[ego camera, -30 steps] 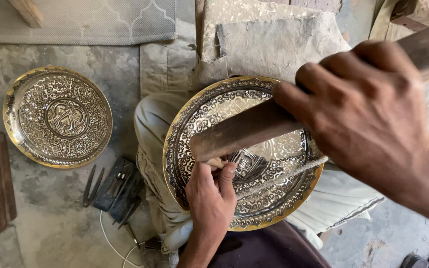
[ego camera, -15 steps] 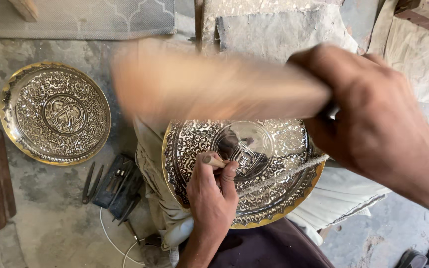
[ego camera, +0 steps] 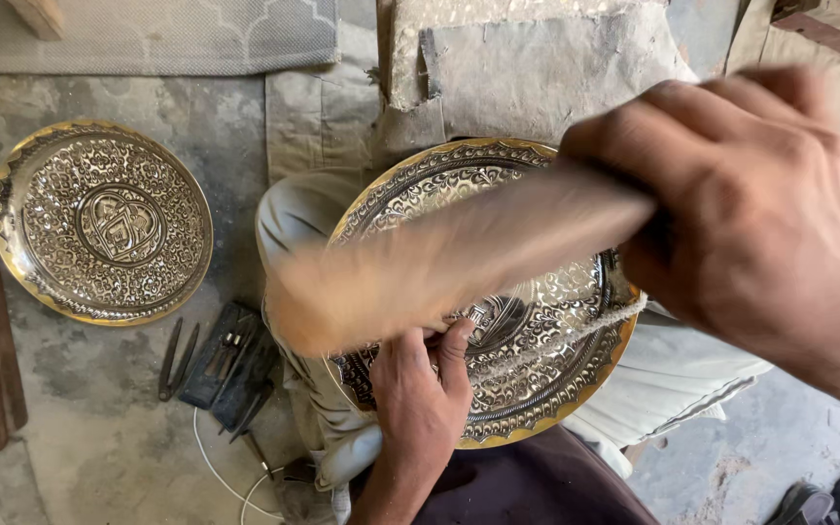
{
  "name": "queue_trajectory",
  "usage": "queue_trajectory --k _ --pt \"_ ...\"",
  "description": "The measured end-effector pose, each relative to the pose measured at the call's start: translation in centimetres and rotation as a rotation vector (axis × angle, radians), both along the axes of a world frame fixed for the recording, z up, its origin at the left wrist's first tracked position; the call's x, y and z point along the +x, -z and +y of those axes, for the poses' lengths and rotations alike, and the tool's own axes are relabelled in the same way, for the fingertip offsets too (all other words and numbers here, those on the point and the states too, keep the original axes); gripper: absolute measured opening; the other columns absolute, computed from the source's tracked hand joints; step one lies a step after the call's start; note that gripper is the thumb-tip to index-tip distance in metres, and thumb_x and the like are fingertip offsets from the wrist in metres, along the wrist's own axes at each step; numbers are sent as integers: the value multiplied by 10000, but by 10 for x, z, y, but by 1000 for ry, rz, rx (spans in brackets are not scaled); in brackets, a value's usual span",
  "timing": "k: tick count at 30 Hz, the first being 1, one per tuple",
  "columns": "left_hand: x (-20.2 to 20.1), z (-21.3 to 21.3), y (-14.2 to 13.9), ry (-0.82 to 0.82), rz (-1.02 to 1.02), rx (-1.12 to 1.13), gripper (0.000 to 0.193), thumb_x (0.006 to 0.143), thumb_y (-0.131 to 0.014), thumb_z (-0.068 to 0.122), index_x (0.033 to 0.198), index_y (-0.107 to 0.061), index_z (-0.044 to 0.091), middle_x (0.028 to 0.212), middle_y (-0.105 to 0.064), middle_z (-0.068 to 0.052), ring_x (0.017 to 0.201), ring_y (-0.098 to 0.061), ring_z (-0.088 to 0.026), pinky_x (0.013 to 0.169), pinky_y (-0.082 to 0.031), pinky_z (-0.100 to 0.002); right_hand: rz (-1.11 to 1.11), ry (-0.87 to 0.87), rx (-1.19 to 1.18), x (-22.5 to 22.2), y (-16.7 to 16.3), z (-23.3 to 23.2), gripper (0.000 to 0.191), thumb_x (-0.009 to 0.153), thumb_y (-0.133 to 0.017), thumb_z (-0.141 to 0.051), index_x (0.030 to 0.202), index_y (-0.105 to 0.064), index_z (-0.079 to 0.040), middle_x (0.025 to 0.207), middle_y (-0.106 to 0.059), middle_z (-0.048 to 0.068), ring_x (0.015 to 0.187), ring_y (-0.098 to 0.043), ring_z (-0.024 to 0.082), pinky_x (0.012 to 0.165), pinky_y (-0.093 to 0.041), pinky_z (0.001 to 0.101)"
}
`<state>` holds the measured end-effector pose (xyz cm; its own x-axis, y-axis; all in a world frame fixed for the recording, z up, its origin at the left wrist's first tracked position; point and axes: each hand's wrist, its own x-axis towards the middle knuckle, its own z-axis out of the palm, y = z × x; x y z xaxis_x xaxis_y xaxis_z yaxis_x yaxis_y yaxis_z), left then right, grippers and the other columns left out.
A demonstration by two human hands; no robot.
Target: The person sits on the floor of a workshop holding a small punch against the center of an engraved brass tray and strikes it with a wooden mallet, working the raised central motif. A second finished tray rests on the floor beside them as they continue hammering around the design.
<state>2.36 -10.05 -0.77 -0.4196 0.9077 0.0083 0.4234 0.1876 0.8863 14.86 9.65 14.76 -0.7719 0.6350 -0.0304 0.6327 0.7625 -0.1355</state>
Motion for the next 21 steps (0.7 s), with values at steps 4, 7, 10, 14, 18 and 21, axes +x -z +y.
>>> queue_trajectory --k 4,7,10,14,18,21 --pt "2 -1 -1 -12 113 -38 302 998 -709 264 905 -546 28 807 -608 -88 683 -648 -235 586 -520 -388 -236 -124 242 2 0 0 250 832 -781 -230 1077 -733 -209 953 -735 2 966 -726 225 996 -447 444" --pt "1 -1 -3 24 189 169 242 1064 -629 220 1075 -573 -15 976 -640 -127 851 -668 -283 717 -535 -426 -138 -133 267 0 -2 -1 331 768 -775 -217 1093 -723 -186 1001 -749 6 983 -729 224 977 -439 449" --pt "1 -1 -3 22 52 -38 271 1016 -691 240 943 -571 9 822 -609 -102 715 -657 -256 600 -521 -392 63 70 -83 2 -3 -5 386 816 -752 -177 1185 -662 -109 1087 -730 36 1003 -695 242 1020 -428 457" --pt "2 -3 4 31 84 -13 278 1006 -670 257 1026 -569 -1 842 -631 -90 720 -674 -251 630 -532 -393 -356 -114 367 9 3 -11 213 892 -758 -312 1091 -710 -252 962 -745 -17 940 -711 200 975 -424 460" --pt "5 -5 10 28 101 -5 257 1012 -684 246 1019 -563 19 840 -631 -88 713 -670 -234 626 -535 -381 -228 24 171 15 4 -18 311 823 -795 -204 1120 -700 -210 972 -718 -17 991 -702 203 1037 -421 461" --pt "1 2 13 1 -4 6 223 1007 -692 198 1046 -574 13 817 -648 -69 651 -668 -160 560 -570 -288 -308 -61 403 23 -2 -27 363 809 -817 -228 1158 -715 -251 909 -708 -6 894 -693 195 946 -425 471"
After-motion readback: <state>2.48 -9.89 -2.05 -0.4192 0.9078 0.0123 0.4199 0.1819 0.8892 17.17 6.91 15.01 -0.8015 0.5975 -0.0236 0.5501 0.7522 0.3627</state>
